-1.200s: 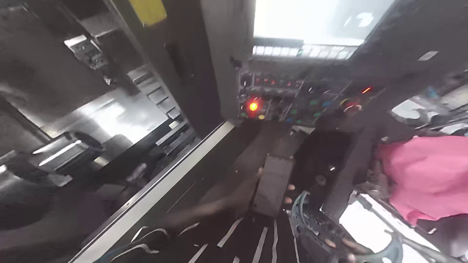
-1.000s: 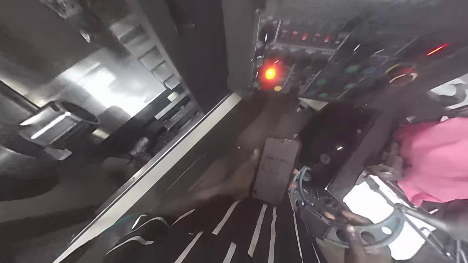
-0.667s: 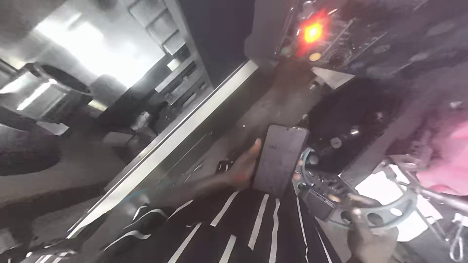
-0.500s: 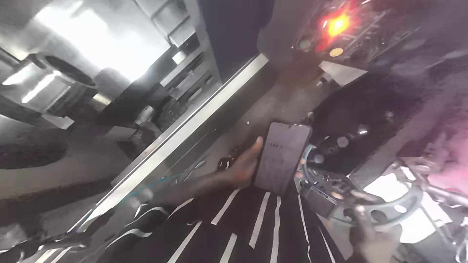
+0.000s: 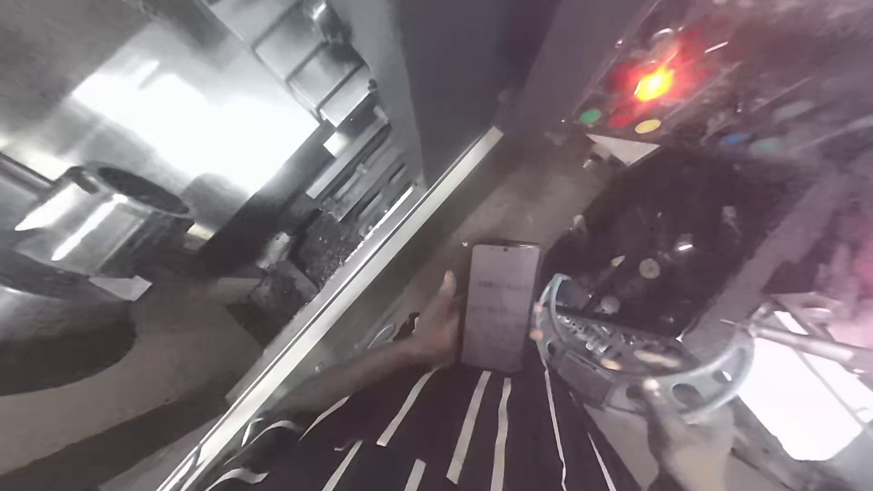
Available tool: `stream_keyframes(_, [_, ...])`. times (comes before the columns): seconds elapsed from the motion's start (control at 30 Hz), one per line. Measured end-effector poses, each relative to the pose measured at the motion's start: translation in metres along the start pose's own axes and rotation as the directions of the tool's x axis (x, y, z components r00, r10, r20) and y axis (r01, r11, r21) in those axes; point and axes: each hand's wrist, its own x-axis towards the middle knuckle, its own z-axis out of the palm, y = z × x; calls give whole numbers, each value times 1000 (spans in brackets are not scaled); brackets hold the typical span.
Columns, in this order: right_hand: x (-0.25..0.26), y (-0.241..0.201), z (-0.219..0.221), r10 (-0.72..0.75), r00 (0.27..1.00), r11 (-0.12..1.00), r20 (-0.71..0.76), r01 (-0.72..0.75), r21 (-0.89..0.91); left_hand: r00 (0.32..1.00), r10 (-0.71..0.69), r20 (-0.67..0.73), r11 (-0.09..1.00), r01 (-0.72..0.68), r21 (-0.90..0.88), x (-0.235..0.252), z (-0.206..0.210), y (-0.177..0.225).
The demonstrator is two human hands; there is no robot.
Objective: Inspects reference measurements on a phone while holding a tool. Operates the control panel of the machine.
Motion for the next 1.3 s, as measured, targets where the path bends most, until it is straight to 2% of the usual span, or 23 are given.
stream_keyframes(0.07, [-1,1,8,-7,1000,1000,2,7,16,997,-6,71,999,10,-46,2,-4,7])
stream_keyframes(0.23, [-11,0,18,-42,998,998,-37,40,-42,990,-116,74,989,122,-78,4,-11,19])
stream_keyframes(0.3, [-15,-5,19,-36,995,996,-93,28,-80,983,-155,101,982,165,-96,10,-15,19])
stream_keyframes(0.47, [-24,-5,12,3,985,998,-170,-14,-60,956,-120,268,963,178,-204,29,-17,6])
stream_keyframes(0.57, [-29,-5,6,28,986,993,-163,-47,-110,967,-151,206,965,189,-181,33,-20,-4])
stream_keyframes(0.73, [-39,-1,-16,79,977,992,-199,-97,-79,950,-186,253,941,246,-231,49,0,-20])
stream_keyframes(0.9, [-49,12,-57,67,966,997,-249,-76,-25,973,-48,227,923,130,-362,61,44,-50])
stream_keyframes(0.93, [-51,13,-68,77,962,996,-261,-83,-12,975,-32,218,931,109,-347,62,55,-54])
stream_keyframes(0.97, [-53,13,-79,92,957,995,-275,-96,1,985,-32,170,963,76,-260,63,68,-57])
stream_keyframes(1.0, [-55,13,-91,101,956,995,-274,-100,20,996,-22,81,990,33,-134,66,79,-61])
stream_keyframes(1.07, [-60,18,-113,113,959,993,-260,-100,63,998,-21,57,996,16,90,70,81,-75])
stream_keyframes(1.1, [-61,22,-122,115,959,991,-259,-93,97,999,8,-40,940,6,342,71,80,-83])
stream_keyframes(1.13, [-62,25,-132,116,959,988,-259,-85,128,985,66,-159,747,57,663,72,77,-94])
stream_keyframes(1.17, [-64,28,-143,121,957,985,-263,-83,154,973,72,-221,510,155,846,78,69,-108])
stream_keyframes(1.2, [-66,32,-156,128,955,981,-267,-82,179,972,2,-236,281,225,933,88,59,-122])
stream_keyframes(1.23, [-68,37,-169,132,952,974,-275,-73,213,969,-71,-236,148,244,958,97,39,-137])
stream_keyframes(1.3, [-73,43,-195,148,936,959,-318,-57,278,931,-173,-321,33,332,943,106,-9,-173])
